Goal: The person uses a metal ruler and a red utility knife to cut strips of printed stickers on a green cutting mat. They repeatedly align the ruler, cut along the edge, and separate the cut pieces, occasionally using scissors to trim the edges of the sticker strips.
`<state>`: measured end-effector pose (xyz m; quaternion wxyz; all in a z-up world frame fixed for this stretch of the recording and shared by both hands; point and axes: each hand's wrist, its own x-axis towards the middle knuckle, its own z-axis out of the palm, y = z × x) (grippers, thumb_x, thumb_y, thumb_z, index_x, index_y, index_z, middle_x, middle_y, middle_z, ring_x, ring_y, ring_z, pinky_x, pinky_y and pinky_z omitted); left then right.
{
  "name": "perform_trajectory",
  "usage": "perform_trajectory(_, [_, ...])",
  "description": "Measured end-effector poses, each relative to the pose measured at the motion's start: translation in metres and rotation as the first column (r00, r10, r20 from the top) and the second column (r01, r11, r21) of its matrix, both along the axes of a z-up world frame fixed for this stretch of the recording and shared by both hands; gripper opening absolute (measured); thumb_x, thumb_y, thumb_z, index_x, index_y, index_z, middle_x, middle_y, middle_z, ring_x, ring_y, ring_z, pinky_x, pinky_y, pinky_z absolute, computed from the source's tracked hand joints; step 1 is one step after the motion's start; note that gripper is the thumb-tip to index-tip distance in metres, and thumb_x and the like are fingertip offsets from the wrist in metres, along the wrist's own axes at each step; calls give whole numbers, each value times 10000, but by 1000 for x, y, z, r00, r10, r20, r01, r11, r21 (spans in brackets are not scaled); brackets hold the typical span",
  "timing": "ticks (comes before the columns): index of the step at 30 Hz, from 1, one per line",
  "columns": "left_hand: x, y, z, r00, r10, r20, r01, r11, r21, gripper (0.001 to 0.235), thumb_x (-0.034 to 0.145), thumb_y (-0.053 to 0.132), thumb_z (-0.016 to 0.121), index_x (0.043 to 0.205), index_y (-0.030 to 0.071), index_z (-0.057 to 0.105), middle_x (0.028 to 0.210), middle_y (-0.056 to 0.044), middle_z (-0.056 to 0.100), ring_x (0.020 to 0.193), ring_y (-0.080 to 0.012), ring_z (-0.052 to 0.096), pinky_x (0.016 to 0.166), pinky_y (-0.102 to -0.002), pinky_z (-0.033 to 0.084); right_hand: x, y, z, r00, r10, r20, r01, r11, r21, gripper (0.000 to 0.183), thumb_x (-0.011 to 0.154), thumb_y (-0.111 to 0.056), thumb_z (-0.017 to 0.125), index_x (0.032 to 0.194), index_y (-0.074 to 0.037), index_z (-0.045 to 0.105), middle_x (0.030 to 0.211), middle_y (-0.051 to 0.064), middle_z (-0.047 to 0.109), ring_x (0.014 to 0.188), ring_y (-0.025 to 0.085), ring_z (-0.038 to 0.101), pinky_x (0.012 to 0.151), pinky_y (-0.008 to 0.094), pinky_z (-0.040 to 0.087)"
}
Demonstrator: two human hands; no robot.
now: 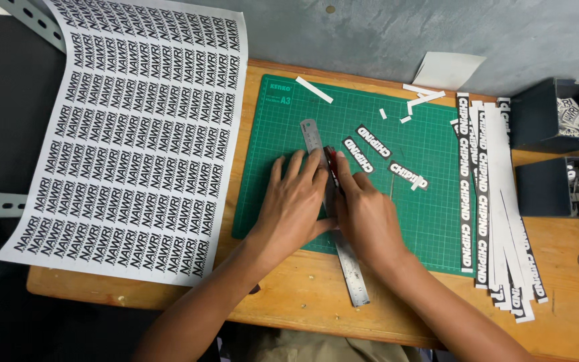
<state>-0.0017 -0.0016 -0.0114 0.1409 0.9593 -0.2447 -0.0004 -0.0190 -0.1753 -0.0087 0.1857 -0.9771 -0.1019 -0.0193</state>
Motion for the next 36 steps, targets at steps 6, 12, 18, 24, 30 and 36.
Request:
perform_trajectory(6, [3,0,-3,1000,2,16,-1,1000,-21,945,648,590,1018,1329,18,698,1579,-192,550,1511,-465,492,1215,-745,402,3,4,-3,994,64,86,-48,983,-177,786,939,-126,662,1719,-183,580,890,109,694,633,522,755,563,654,629])
perform_trajectory(12, [2,0,-2,1000,14,3,-14,999,-34,931,668,561,1018,1331,-4,691,1574,-197,528,1521,-469,459,1176,-859,389,-18,-2,-3,996,54,77,-41,987,-154,802,902,-81,666,1699,-135,592,824,141,699,606,551,729,508,691,588])
perform_trajectory(18, [1,-1,-8,992,26,122,-30,999,30,1161,680,842,974,1440,22,662,1560,-127,567,1405,-388,530,1125,-822,466,-91,-46,-6,987,15,-160,-25,998,-61,781,1067,-185,649,1808,-281,422,871,87,672,624,509,647,545,600,474])
perform_trajectory(24, [-5,-3,-5,982,57,178,-74,993,88,1197,684,885,938,1485,51,633,1501,-101,595,1352,-342,566,1158,-772,456,-53,-53,52,970,-4,-245,49,983,179,690,1013,-109,672,1693,-176,572,1229,148,875,975,458,805,712,436,553])
perform_trajectory(30, [-14,2,21,993,106,-55,-101,992,81,1106,735,678,996,1462,-73,635,1511,-277,539,1465,-495,505,1202,-914,271,2,-48,15,999,-38,28,30,964,265,692,953,-29,839,1626,-138,719,1198,218,861,1122,493,800,887,553,645])
perform_trajectory(36, [-13,3,25,981,149,-122,-136,985,111,1152,708,688,1011,1470,-58,576,1549,-316,478,1476,-528,477,1236,-881,258,-4,-60,-7,993,-93,-70,113,914,390,653,947,-44,848,1582,-164,757,1279,215,857,1224,466,784,948,538,650])
